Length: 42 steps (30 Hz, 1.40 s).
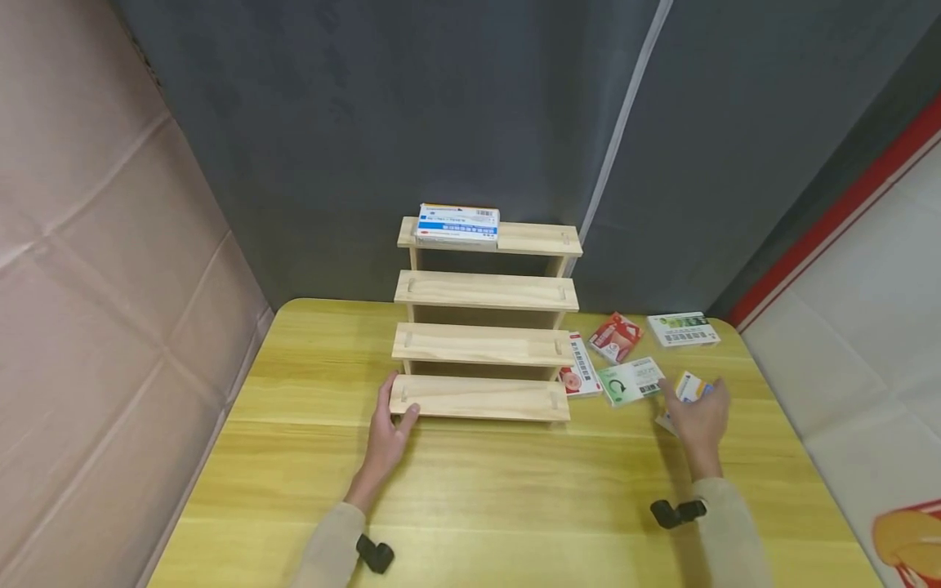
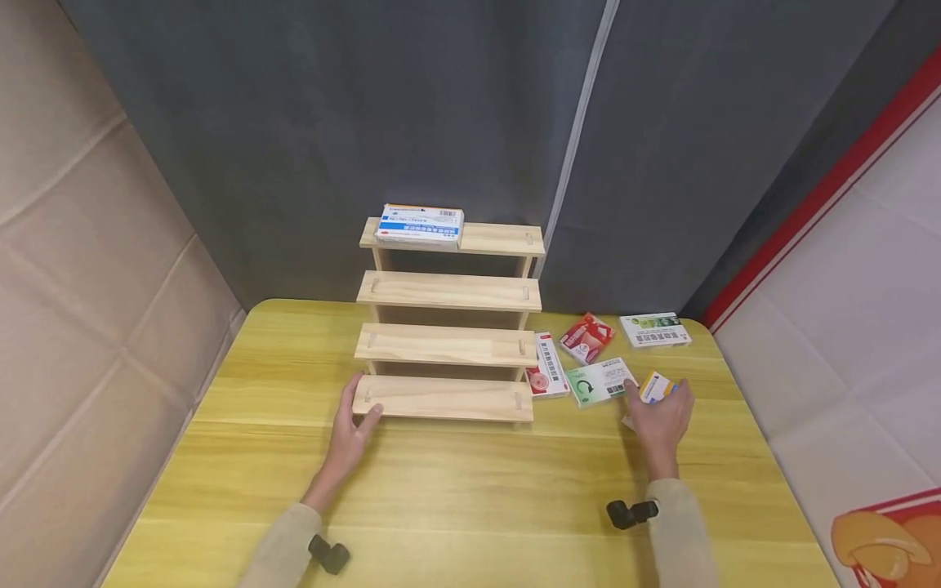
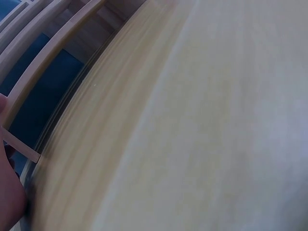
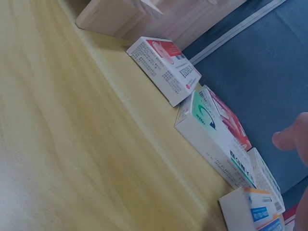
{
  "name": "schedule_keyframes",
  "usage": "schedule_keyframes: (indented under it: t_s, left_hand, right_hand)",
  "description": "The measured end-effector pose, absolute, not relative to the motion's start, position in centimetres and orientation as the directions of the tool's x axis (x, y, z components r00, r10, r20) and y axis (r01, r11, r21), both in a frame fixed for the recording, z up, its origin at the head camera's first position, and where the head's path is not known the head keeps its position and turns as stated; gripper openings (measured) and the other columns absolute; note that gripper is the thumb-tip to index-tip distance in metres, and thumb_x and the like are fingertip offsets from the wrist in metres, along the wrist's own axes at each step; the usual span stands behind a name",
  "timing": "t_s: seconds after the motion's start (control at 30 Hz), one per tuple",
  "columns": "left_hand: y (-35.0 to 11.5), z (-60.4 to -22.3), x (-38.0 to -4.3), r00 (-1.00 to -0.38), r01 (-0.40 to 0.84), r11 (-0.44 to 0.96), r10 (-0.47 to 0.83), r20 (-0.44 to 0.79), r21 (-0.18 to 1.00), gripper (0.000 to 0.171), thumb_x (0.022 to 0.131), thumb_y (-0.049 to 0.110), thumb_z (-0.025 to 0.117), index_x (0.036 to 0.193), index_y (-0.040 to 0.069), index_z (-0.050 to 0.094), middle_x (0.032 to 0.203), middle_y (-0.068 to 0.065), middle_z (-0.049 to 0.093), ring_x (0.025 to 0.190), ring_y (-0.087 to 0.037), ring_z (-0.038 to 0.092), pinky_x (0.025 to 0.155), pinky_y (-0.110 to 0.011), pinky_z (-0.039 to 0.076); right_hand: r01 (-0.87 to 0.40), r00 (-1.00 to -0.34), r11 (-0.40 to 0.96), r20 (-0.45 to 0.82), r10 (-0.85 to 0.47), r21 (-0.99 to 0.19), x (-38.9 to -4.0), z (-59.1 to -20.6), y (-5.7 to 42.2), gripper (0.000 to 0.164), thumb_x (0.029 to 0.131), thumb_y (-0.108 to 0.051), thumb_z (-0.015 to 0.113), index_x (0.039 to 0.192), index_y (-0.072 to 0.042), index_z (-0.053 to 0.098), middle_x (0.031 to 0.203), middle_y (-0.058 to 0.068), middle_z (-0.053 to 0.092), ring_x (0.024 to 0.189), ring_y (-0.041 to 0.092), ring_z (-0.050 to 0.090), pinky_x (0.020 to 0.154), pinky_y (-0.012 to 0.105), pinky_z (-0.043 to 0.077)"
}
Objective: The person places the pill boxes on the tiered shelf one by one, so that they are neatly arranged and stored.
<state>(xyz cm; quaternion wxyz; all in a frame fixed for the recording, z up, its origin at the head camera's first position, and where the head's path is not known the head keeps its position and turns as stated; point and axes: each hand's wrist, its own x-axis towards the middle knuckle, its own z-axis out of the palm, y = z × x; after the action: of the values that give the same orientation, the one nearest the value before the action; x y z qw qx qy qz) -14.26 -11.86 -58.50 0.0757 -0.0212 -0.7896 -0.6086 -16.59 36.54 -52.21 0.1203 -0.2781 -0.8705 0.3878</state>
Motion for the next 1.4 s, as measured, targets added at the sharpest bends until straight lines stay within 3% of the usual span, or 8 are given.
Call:
schedule_keyframes:
  t_s: [0.2, 0.47, 0.9, 1.07, 1.4]
  left_hand:
    - [-11.9, -58.6, -14.3, -0.987, 0.130, 0.261, -0.061, 0.151, 0.956, 0.071, 0.102, 0.021, 0.058, 0.161, 0.011, 0.020, 0.169, -0.014, 0.019, 0.156, -0.039, 0.013, 0.125, -0.067, 0.010]
    - [-11.9, -58.6, -14.3, -0.987, 0.122, 0.263, -0.066, 0.144, 0.957, 0.071, 0.102, 0.019, 0.059, 0.161, 0.011, 0.020, 0.169, -0.014, 0.020, 0.156, -0.039, 0.014, 0.125, -0.066, 0.010]
    - [-11.9, -58.7, -14.3, -0.988, 0.125, 0.247, -0.058, 0.143, 0.961, 0.068, 0.104, 0.021, 0.056, 0.161, 0.012, 0.020, 0.169, -0.013, 0.019, 0.156, -0.039, 0.012, 0.125, -0.067, 0.009]
    - [-11.9, -58.8, -14.3, -0.988, 0.121, 0.242, -0.061, 0.139, 0.963, 0.069, 0.103, 0.021, 0.057, 0.161, 0.013, 0.021, 0.169, -0.013, 0.019, 0.156, -0.039, 0.013, 0.125, -0.067, 0.009]
    - [-11.8, -58.7, -14.4, -0.989, 0.117, 0.226, -0.064, 0.135, 0.967, 0.072, 0.102, 0.015, 0.059, 0.161, 0.012, 0.019, 0.169, -0.016, 0.018, 0.156, -0.041, 0.011, 0.124, -0.069, 0.008]
  right_hand:
    - [0.426, -0.784, 0.511, -0.023, 0.620, -0.747, -16.0, -53.3, 36.5, 0.100, 0.093, -0.038, 0.067, 0.157, 0.010, 0.006, 0.157, 0.039, 0.021, 0.144, 0.054, 0.028, 0.125, 0.061, 0.020]
    - [0.347, -0.739, 0.556, 0.145, 0.658, -0.755, -15.2, -55.2, 36.1, 0.090, 0.085, -0.027, 0.077, 0.148, 0.015, 0.028, 0.137, 0.040, 0.041, 0.128, 0.053, 0.038, 0.118, 0.061, 0.029]
    - [0.451, -0.690, 0.446, 0.015, 0.724, -0.773, -14.7, -56.1, 35.7, 0.105, 0.087, -0.033, 0.074, 0.159, 0.004, 0.008, 0.157, 0.034, 0.024, 0.142, 0.050, 0.028, 0.127, 0.056, 0.019]
    - [0.513, -0.682, 0.425, -0.054, 0.729, -0.746, -14.4, -56.1, 35.4, 0.110, 0.087, -0.039, 0.074, 0.161, 0.001, 0.002, 0.158, 0.033, 0.021, 0.142, 0.050, 0.028, 0.125, 0.059, 0.020]
    - [0.550, -0.649, 0.388, -0.086, 0.756, -0.740, -13.7, -56.1, 34.9, 0.111, 0.083, -0.039, 0.077, 0.161, -0.002, 0.006, 0.155, 0.034, 0.025, 0.140, 0.051, 0.027, 0.120, 0.061, 0.024]
